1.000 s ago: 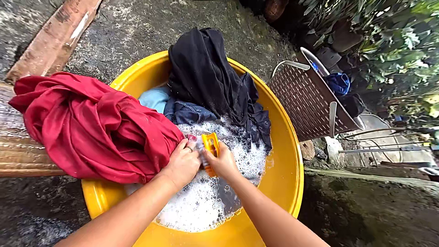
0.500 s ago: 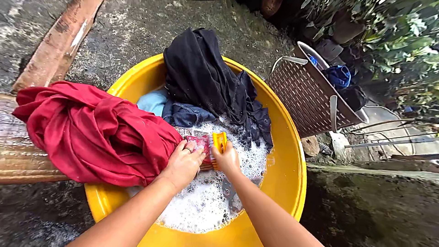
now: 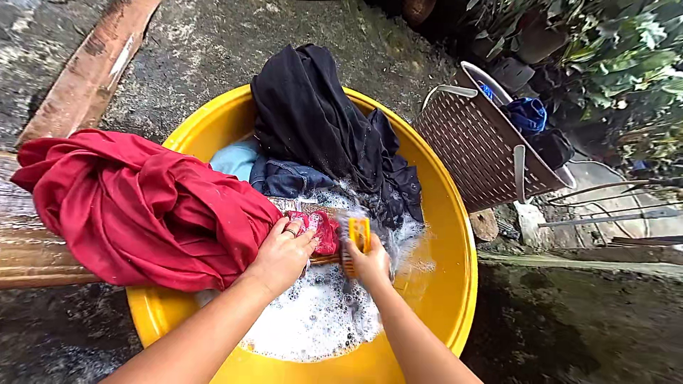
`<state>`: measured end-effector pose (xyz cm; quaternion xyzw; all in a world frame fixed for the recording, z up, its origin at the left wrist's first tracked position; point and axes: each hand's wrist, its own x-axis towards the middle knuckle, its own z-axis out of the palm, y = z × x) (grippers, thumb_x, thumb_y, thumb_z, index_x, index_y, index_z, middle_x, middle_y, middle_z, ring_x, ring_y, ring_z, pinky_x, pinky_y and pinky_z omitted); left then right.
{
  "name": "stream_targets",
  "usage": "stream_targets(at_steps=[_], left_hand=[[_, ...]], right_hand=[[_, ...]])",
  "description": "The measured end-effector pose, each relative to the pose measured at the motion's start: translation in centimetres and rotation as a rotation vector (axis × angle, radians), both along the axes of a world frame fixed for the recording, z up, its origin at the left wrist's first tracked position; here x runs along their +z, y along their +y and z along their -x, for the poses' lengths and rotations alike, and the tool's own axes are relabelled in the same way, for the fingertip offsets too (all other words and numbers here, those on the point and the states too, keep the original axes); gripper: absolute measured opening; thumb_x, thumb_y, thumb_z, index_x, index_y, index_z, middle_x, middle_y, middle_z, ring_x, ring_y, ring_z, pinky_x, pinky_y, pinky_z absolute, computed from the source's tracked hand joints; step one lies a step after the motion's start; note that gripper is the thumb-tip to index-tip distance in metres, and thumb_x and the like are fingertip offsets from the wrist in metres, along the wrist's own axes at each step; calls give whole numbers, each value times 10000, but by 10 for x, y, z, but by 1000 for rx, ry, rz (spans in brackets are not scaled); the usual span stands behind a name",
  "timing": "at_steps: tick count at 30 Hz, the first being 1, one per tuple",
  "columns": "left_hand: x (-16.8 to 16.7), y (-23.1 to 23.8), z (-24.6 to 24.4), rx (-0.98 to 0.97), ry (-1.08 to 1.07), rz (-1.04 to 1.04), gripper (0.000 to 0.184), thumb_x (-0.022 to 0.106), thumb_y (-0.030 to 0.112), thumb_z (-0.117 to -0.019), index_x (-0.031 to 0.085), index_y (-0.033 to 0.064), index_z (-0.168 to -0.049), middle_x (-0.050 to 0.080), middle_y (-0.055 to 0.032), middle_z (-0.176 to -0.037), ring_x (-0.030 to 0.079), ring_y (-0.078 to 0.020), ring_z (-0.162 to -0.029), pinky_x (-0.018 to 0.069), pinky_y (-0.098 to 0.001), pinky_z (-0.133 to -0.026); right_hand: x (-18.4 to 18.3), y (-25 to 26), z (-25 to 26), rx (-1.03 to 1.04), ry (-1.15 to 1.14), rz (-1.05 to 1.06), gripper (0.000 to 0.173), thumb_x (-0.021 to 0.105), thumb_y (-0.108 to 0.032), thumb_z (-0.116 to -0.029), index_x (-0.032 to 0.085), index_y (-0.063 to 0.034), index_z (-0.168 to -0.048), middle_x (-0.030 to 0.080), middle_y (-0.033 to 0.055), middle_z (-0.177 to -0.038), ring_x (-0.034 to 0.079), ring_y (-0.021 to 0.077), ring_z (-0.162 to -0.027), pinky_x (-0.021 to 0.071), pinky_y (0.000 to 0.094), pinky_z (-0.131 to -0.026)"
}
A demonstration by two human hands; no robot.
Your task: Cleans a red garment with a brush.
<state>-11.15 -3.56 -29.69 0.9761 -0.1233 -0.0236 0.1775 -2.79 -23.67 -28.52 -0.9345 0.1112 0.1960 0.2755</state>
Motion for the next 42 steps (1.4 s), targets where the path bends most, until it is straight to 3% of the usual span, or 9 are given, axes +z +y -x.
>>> stream_targets(at_steps=[5, 10, 17, 19, 22, 25, 31, 39, 42], left_hand=[[1, 1, 1, 11, 10, 24, 331, 578, 67, -994, 734, 160, -1270, 656, -42, -1400, 526, -316, -1390, 327, -574, -1179], [17, -2, -4, 13, 184, -40, 180, 604, 53, -961, 766, 19, -890, 756, -125, -1098, 532, -322, -1371, 244, -484, -1239], [7, -2, -2, -7, 79, 8, 452, 548, 6, -977, 665, 179, -1378, 590, -30, -1484, 483, -319, -1425, 287, -561, -1201], [8, -4, -3, -1, 72, 8, 429, 548, 10, -979, 687, 174, -1350, 614, -28, -1456, 496, -316, -1416, 293, -551, -1202], [14, -5, -7, 19, 151, -7, 274, 546, 14, -983, 773, 104, -1107, 718, -45, -1279, 494, -295, -1416, 262, -506, -1230], [17, -4, -5, 11, 196, -20, 219, 542, 33, -995, 760, 14, -980, 747, -120, -1139, 515, -324, -1391, 239, -482, -1244], [10, -2, -4, -19, 130, -38, 444, 520, 24, -999, 652, 187, -1390, 581, -3, -1494, 451, -298, -1453, 277, -535, -1215], [13, -3, -5, -28, 202, -16, 388, 505, 42, -1017, 696, 185, -1323, 585, -5, -1488, 403, -298, -1484, 232, -555, -1225], [9, -4, -3, -19, 113, -9, 375, 542, 48, -1003, 714, 187, -1306, 624, -1, -1446, 473, -297, -1439, 284, -556, -1201]], right_hand=[[3, 52, -21, -47, 17, -133, 542, 632, -445, -1011, 588, 2, -1315, 691, 248, -1101, 682, 397, -1029, 530, 616, -904], [56, 50, 48, 309, 98, -136, 441, 692, -419, -925, 618, -62, -1173, 693, 62, -833, 709, 178, -751, 602, 422, -719], [19, 85, -43, 211, 68, 191, 594, 634, -496, -975, 587, -15, -1320, 684, 250, -1169, 665, 430, -1122, 520, 648, -907], [27, 90, -44, 244, 62, 220, 605, 628, -506, -983, 564, -25, -1344, 687, 244, -1168, 674, 424, -1112, 531, 642, -900], [45, 73, 4, 365, 53, 121, 540, 658, -480, -978, 569, -25, -1255, 699, 197, -972, 713, 362, -910, 570, 588, -786], [62, 60, 26, 406, 186, 113, 504, 662, -472, -971, 585, -46, -1229, 694, 138, -947, 709, 284, -909, 571, 513, -822], [30, 106, -44, 382, 81, 240, 562, 623, -488, -986, 577, -26, -1303, 694, 225, -1129, 687, 396, -1088, 541, 613, -886], [9, -2, 63, 379, -1, 72, 643, 654, -434, -939, 534, 37, -1360, 722, 177, -1046, 725, 299, -980, 578, 493, -892], [19, 25, 35, 344, 36, 138, 594, 664, -437, -963, 555, 34, -1309, 712, 211, -1029, 714, 359, -993, 562, 557, -877]])
